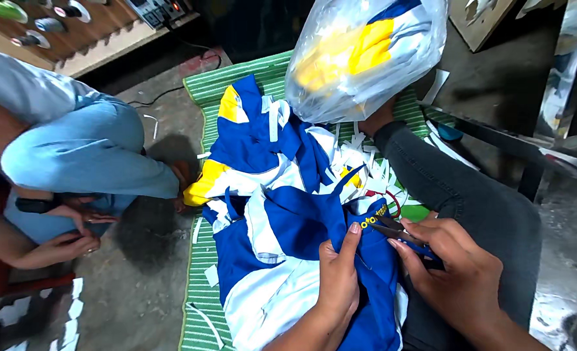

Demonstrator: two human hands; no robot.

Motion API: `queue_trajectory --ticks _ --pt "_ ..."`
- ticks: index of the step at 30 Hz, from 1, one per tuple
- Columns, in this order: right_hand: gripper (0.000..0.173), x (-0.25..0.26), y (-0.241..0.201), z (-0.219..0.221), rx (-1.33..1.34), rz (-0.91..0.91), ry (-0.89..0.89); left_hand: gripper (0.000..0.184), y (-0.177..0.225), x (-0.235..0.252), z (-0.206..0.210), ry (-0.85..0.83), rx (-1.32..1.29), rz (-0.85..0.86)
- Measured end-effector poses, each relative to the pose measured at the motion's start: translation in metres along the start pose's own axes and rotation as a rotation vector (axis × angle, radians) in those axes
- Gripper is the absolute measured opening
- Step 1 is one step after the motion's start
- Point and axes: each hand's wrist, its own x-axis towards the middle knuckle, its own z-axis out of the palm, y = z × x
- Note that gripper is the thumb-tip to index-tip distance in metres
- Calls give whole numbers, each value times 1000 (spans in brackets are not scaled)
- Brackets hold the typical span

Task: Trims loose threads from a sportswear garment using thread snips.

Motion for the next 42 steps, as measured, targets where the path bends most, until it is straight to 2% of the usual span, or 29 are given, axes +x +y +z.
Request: queue_trajectory --ticks 42 --pt "28 -1 3 6 43 10 19 22 0 -2 4 39 -87 -57"
